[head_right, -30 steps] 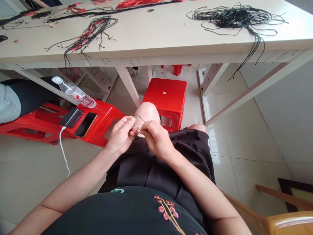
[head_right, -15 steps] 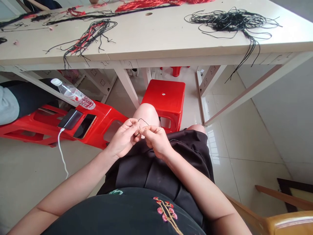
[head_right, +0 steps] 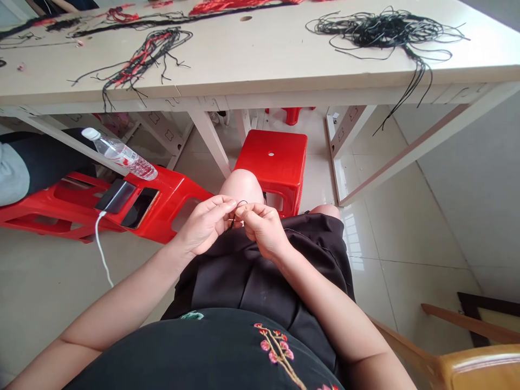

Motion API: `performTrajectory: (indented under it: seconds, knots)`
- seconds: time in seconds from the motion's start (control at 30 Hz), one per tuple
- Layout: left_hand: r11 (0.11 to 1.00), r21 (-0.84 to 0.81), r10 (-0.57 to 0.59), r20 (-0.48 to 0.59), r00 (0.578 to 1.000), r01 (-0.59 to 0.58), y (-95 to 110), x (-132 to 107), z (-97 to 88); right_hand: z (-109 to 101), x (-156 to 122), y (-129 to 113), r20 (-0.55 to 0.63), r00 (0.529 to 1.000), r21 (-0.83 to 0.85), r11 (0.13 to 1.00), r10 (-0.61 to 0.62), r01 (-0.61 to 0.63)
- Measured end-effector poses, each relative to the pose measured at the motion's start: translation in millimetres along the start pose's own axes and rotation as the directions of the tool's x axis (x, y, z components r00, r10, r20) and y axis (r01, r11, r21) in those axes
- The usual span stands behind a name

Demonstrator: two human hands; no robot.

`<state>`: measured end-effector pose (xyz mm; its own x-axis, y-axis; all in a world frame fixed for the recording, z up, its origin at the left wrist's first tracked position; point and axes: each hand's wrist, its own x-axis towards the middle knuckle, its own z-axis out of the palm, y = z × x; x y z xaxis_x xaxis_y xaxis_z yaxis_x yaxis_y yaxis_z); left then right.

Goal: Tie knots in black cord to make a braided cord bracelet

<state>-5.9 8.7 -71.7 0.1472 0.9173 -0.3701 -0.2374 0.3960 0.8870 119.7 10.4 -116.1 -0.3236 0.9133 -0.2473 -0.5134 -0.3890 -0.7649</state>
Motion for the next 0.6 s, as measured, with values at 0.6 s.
performTrajectory:
  seconds: [0.6]
  knots:
    - [0.921,0.383,0.093,-0.050,0.994,-0.067,2,-5,-20.5,-12,-1,-4,-0.019,0.990,-0.196,0.972,-0.139,0.133]
